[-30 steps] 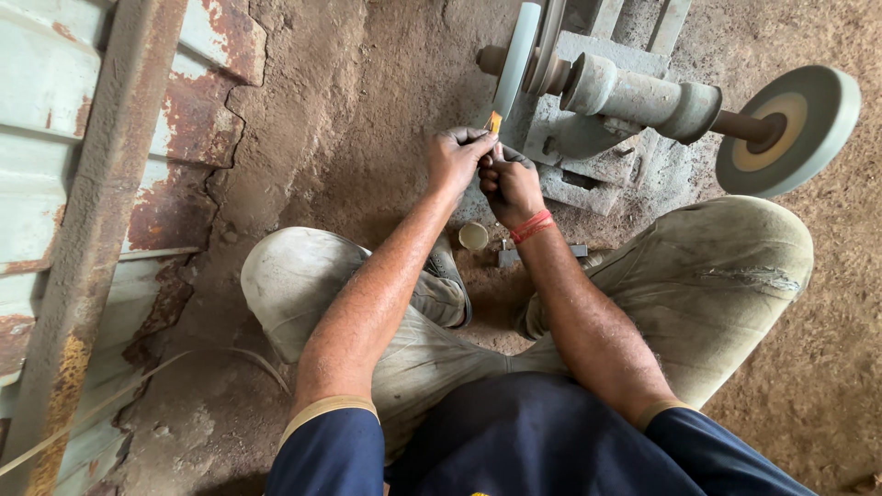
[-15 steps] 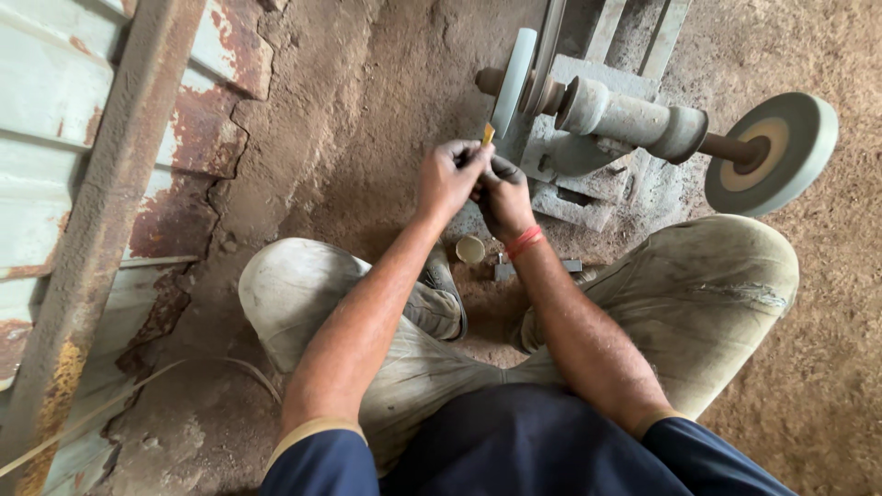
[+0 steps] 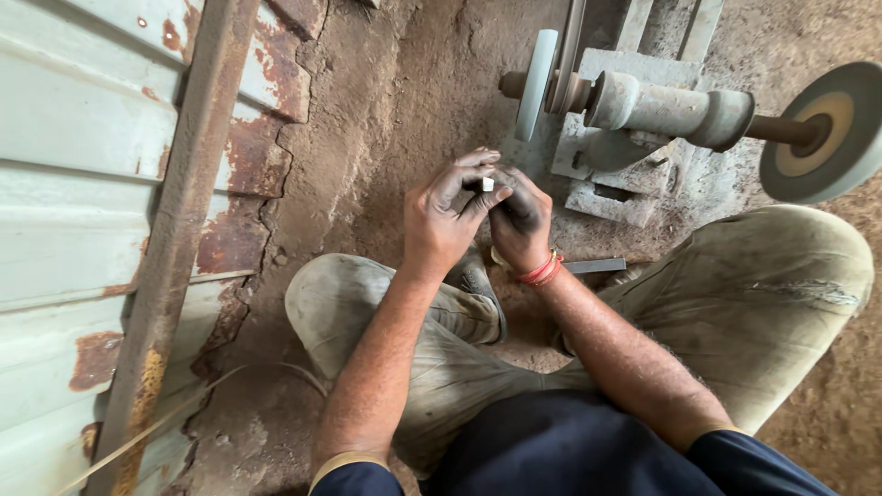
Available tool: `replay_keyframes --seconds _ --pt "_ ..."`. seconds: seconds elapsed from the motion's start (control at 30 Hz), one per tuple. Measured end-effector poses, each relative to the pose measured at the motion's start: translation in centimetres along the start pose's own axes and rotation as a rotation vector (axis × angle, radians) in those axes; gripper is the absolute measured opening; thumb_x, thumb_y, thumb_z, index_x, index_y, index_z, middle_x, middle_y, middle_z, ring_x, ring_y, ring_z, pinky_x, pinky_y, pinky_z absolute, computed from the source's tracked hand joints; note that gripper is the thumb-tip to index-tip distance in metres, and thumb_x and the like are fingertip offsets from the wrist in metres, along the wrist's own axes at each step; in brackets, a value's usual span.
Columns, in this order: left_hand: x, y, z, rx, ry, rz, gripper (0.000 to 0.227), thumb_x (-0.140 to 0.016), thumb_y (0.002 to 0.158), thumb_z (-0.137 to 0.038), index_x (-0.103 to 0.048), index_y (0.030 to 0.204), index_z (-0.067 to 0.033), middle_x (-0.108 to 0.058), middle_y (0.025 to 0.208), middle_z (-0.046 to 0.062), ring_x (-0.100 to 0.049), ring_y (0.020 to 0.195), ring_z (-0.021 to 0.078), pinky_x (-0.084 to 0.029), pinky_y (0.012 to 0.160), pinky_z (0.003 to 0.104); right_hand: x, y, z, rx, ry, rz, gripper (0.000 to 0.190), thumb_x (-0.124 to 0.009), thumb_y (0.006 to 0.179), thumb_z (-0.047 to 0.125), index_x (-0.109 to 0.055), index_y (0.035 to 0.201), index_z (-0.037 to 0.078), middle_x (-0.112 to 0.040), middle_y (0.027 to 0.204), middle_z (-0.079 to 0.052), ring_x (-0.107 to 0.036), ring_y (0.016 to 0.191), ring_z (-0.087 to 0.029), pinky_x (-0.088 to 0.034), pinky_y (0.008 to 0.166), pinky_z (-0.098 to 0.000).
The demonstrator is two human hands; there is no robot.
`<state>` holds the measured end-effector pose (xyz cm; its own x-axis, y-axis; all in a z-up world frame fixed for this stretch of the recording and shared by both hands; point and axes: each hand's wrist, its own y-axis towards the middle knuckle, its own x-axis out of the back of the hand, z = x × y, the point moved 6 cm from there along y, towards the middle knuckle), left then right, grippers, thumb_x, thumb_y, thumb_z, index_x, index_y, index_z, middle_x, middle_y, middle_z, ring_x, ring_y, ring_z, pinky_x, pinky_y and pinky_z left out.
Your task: The person sits on the ground and uses a bench grinder to sharpen a small yellow-handled tool. They repeatedly press the tool's edge against the spinning grinding wheel, rotating and repositioning it to grind different sides.
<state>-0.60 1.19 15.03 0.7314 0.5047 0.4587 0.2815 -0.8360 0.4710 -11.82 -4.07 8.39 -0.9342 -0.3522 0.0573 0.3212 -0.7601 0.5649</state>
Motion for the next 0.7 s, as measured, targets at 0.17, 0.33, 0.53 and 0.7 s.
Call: replay_keyframes --seconds 0.17,0.33,0.53,0.7 --pt "0.2 0.0 -0.9 -0.040 -0.052 0.015 0.028 -0.086 0.089 -0.010 -0.067 0.109 -0.0048 -0.073 0.127 0.010 -0.070 0.127 0.0271 -0.061 0.106 0.037 0.7 0.3 1.3 0.028 -0.105 -0.034 0.032 -0.062 0.089 -0.014 -0.068 0.119 -0.003 -0.072 0.116 -0.020 -0.074 0.106 -0.034 -0.059 0.093 -0.0375" --pt "0.2 -0.1 -1.5 -0.043 -0.102 0.031 0.029 -0.085 0.090 -0.010 -0.068 0.113 -0.0041 -0.072 0.131 0.011 -0.068 0.132 0.0275 -0.059 0.112 0.039 1.2 0.3 1.7 0.084 -0.147 -0.031 0.030 -0.068 0.091 -0.011 -0.069 0.119 -0.002 -0.071 0.119 -0.021 -0.074 0.110 -0.035 -0.060 0.094 -0.0390" --pt "0.2 -0.1 -1.8 -0.061 -0.162 0.045 0.028 -0.083 0.092 -0.010 -0.068 0.115 -0.0034 -0.071 0.133 0.014 -0.066 0.134 0.0295 -0.059 0.113 0.039 1.6 0.7 2.3 0.128 -0.138 -0.025 0.031 -0.070 0.091 -0.009 -0.069 0.121 -0.001 -0.071 0.120 -0.020 -0.074 0.109 -0.035 -0.061 0.093 -0.0391" --pt "0.1 -0.1 -1.8 -0.046 -0.182 0.040 0.025 -0.080 0.095 -0.012 -0.068 0.116 -0.0044 -0.071 0.133 0.013 -0.067 0.134 0.0281 -0.059 0.113 0.038 1.8 1.0 2.9 0.154 -0.171 -0.035 0.030 -0.073 0.090 -0.008 -0.070 0.119 0.000 -0.071 0.119 -0.019 -0.074 0.107 -0.034 -0.061 0.091 -0.0390"
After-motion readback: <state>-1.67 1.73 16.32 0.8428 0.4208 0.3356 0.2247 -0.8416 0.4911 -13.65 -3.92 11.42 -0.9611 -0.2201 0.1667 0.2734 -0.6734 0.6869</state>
